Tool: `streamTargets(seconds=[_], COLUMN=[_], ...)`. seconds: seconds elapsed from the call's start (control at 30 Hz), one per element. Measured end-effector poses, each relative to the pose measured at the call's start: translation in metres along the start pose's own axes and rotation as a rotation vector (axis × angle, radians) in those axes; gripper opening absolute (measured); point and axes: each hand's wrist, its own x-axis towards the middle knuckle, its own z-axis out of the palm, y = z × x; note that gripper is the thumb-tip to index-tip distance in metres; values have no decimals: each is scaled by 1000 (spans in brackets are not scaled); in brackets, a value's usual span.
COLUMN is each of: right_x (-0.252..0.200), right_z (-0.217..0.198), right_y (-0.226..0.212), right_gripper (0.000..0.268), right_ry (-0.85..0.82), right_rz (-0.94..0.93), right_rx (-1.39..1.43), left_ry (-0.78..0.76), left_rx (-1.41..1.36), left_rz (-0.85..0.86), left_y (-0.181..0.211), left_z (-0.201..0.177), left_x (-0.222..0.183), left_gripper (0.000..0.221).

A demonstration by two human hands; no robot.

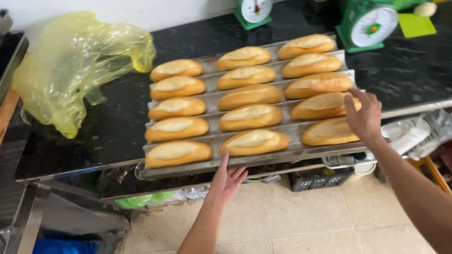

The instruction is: The person removes trays of bread from a rack and places them on a counter. They then transfer loaves of bread into a yellow plastic bag by hand.

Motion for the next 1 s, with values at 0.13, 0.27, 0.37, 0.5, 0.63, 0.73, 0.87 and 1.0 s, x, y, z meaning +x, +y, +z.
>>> streamTargets(seconds=[0.13, 0.27, 0.37, 0.5, 0.63, 0.73, 0.87, 1.0], right_x=[8, 23, 30, 43, 74, 98, 136, 162], right_z=[22, 84, 132, 206, 260, 353, 381, 390], right_y=[-87, -157, -219, -284, -333, -286, -291, -294], right_gripper=[30, 36, 40, 45, 52, 53, 59, 66], right_ry=[-174, -331, -432, -514, -573, -304, -353, -718], right_rz=[-46, -22, -47, -69, -15, -206, -178, -16], right_rx=[139, 277, 325, 323, 85, 128, 9, -235], left_ry=[-4, -115, -183, 316, 935, 1120, 1263, 970], left_rx=[480, 920, 1036, 920, 948, 871, 1009, 874], left_rz=[-294, -325, -37, 604, 820, 701, 831, 1094], left_y=[58, 125, 188, 282, 358, 396, 439, 494], left_z=[35, 31, -10, -88, -122, -130, -179, -177], left_x=[-28, -49, -50, -55, -90, -93, -32, -7], left_gripper=[88, 86, 59, 49, 83, 106, 110, 42])
